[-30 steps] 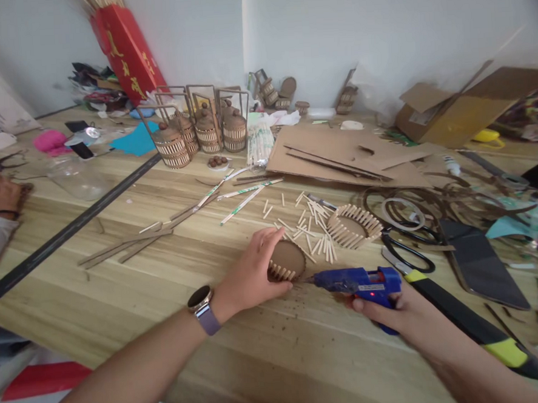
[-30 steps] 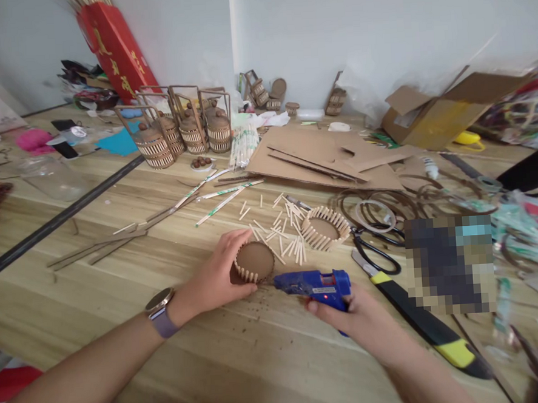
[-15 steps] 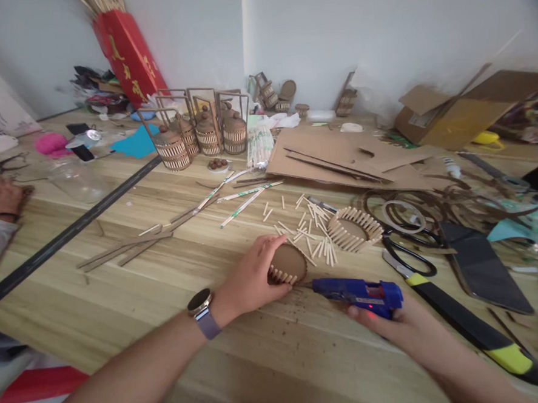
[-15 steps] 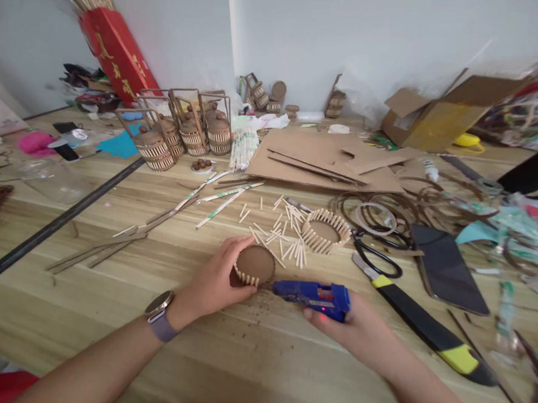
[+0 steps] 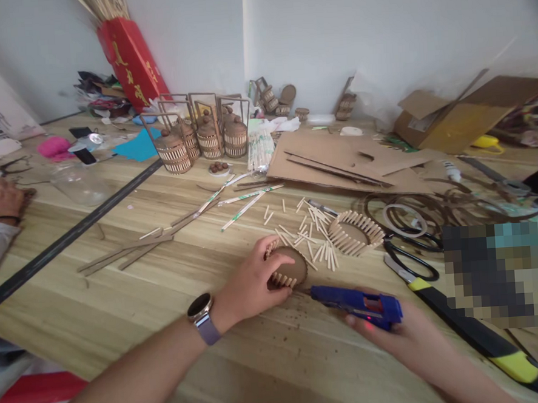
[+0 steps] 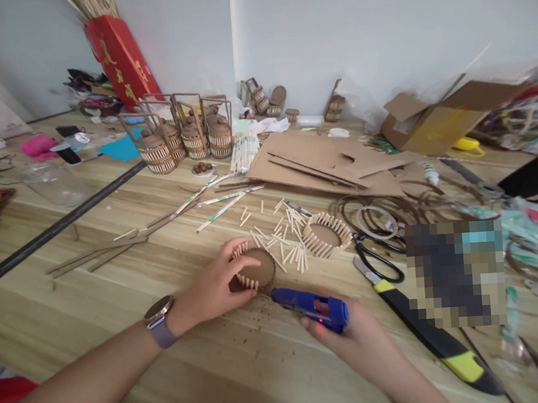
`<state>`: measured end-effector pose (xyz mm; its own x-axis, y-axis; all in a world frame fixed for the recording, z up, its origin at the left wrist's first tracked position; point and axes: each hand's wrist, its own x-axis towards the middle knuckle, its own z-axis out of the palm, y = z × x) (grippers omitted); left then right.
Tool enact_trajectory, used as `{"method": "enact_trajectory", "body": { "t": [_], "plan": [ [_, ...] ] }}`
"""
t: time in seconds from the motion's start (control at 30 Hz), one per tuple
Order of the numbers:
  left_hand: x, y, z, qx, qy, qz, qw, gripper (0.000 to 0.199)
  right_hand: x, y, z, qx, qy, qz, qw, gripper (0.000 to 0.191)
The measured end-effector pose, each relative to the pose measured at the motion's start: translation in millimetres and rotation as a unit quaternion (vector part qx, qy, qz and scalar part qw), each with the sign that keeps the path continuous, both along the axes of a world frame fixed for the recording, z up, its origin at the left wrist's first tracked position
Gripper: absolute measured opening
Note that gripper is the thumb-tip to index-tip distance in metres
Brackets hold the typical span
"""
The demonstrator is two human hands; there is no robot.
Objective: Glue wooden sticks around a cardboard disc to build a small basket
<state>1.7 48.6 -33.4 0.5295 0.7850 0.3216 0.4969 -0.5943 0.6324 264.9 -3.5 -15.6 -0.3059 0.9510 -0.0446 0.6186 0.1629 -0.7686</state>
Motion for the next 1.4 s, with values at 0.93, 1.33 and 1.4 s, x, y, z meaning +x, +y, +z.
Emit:
{"method": "enact_trajectory", "body": {
  "t": [0.93, 1.33, 1.4],
  "plan": [
    [1.7, 0.3, -6.2, -0.002, 0.006, 0.018, 1.0, 0.066, -6.8, -2.3, 0.6, 0.083, -0.078, 0.013, 0.993, 0.022],
    [2.0, -0.5, -1.1, -0.009, 0.024, 0.017, 1.0, 0.061, -3.6, -5.0, -11.7, 0.101, -0.076, 0.01, 0.992, 0.022],
    [2.0, -0.8, -0.5, -0.011, 0.026, 0.016, 0.999, 0.061, -4.7, -4.8, -8.5, 0.098, -0.081, 0.014, 0.992, 0.023]
  ]
}}
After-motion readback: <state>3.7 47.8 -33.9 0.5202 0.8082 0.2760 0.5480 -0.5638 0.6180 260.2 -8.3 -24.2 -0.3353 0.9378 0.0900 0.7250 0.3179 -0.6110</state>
